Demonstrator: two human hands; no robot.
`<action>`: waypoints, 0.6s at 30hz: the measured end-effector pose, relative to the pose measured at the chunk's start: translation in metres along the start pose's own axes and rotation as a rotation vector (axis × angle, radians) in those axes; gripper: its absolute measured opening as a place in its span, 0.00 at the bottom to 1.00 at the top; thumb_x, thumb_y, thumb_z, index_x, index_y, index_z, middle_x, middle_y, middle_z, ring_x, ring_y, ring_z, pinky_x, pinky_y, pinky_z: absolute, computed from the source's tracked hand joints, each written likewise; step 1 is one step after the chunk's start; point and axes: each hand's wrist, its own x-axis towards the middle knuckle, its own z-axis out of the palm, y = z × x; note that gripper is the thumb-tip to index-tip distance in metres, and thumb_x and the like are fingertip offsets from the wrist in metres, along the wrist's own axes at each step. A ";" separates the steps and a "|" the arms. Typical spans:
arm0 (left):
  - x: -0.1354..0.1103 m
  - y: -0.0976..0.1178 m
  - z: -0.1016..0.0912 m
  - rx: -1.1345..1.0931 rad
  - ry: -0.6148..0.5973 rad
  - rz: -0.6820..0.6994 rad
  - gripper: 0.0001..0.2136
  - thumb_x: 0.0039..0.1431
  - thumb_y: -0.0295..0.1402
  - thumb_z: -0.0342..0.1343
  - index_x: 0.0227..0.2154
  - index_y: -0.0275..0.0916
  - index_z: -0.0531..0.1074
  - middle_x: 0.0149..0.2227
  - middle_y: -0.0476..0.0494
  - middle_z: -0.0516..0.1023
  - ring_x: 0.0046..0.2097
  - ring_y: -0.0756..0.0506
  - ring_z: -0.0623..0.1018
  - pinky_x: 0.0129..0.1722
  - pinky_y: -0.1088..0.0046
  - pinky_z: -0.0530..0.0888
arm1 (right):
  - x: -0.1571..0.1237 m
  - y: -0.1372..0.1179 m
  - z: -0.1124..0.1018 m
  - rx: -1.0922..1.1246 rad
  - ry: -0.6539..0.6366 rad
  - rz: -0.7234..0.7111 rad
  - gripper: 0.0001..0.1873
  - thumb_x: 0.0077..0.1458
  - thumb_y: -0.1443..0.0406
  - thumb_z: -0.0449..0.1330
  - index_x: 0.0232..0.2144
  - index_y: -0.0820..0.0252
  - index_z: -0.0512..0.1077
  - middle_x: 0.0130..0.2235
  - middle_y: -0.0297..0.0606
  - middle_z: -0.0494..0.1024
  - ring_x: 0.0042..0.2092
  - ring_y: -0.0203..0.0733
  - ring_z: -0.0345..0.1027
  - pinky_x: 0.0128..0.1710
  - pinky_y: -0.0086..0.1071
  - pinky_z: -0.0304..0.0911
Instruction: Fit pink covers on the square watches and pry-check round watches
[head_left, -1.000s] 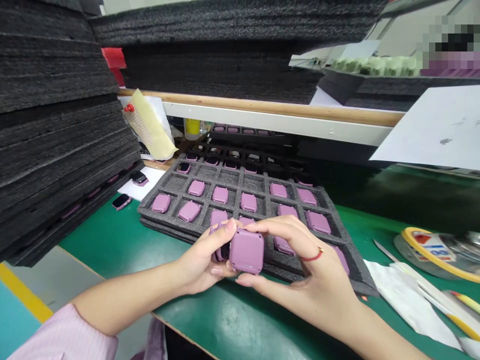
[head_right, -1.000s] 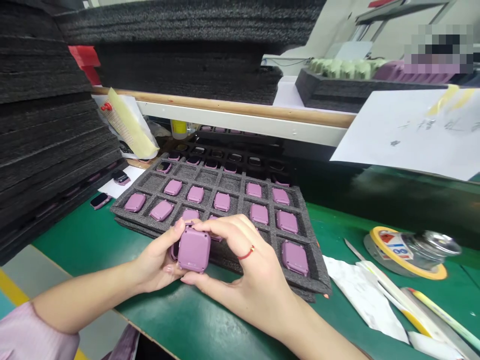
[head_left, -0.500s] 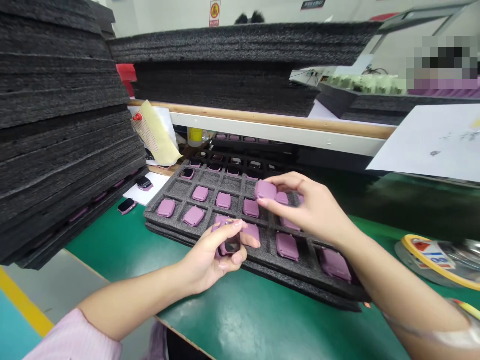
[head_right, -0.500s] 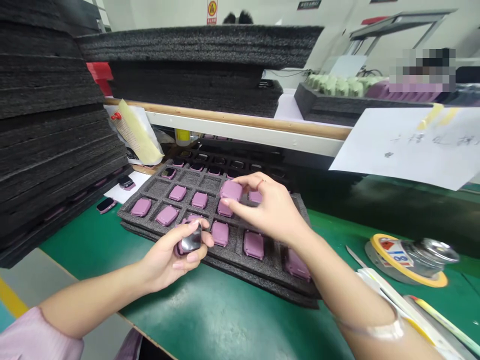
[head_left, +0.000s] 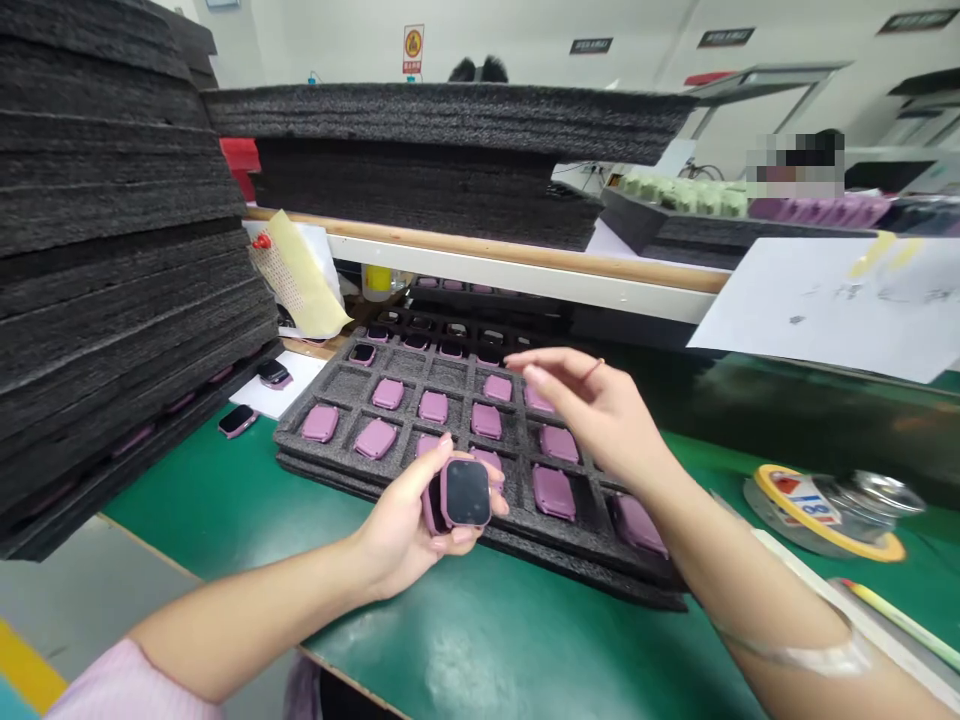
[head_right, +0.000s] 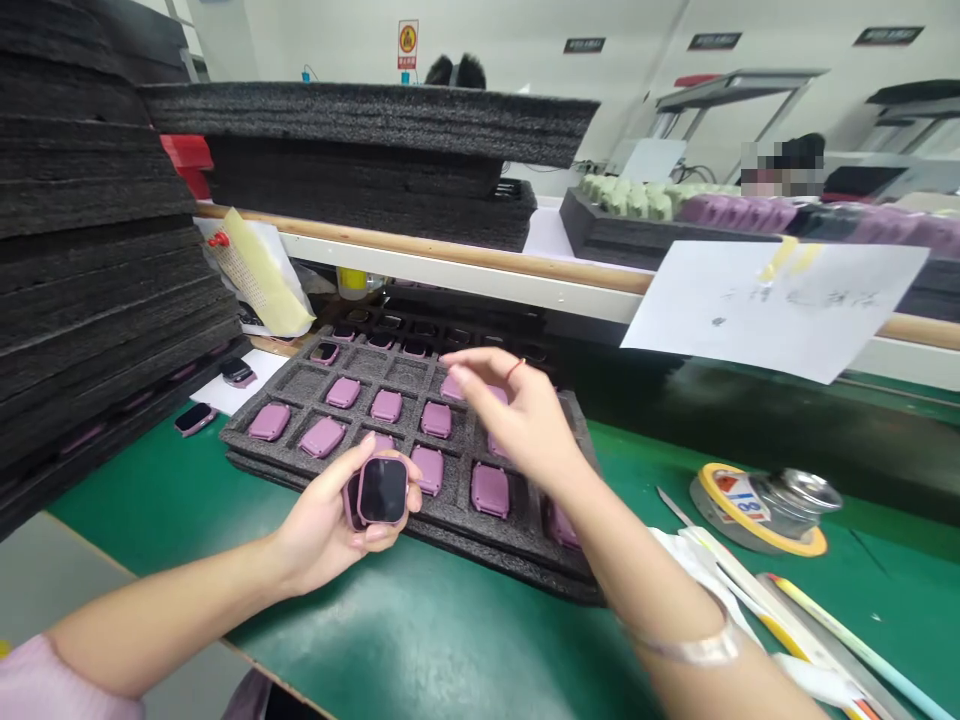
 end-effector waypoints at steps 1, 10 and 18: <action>0.000 0.000 0.000 -0.018 -0.010 -0.010 0.22 0.57 0.51 0.61 0.34 0.31 0.75 0.27 0.42 0.77 0.19 0.56 0.66 0.17 0.81 0.51 | -0.012 -0.012 0.001 0.064 -0.058 -0.076 0.13 0.62 0.55 0.61 0.43 0.55 0.76 0.45 0.40 0.82 0.48 0.47 0.77 0.51 0.43 0.72; 0.001 -0.001 0.000 -0.085 -0.063 -0.051 0.26 0.49 0.54 0.67 0.30 0.31 0.75 0.27 0.45 0.75 0.18 0.59 0.65 0.14 0.86 0.52 | -0.064 -0.042 0.020 -0.019 -0.141 -0.487 0.07 0.59 0.65 0.66 0.37 0.54 0.70 0.49 0.44 0.79 0.49 0.47 0.76 0.49 0.43 0.73; 0.001 -0.003 -0.002 -0.085 -0.112 -0.033 0.23 0.52 0.52 0.66 0.33 0.33 0.75 0.25 0.47 0.75 0.17 0.59 0.63 0.14 0.86 0.53 | -0.065 -0.046 0.019 0.152 0.171 -0.437 0.08 0.59 0.72 0.63 0.34 0.52 0.74 0.33 0.36 0.82 0.37 0.44 0.79 0.39 0.40 0.76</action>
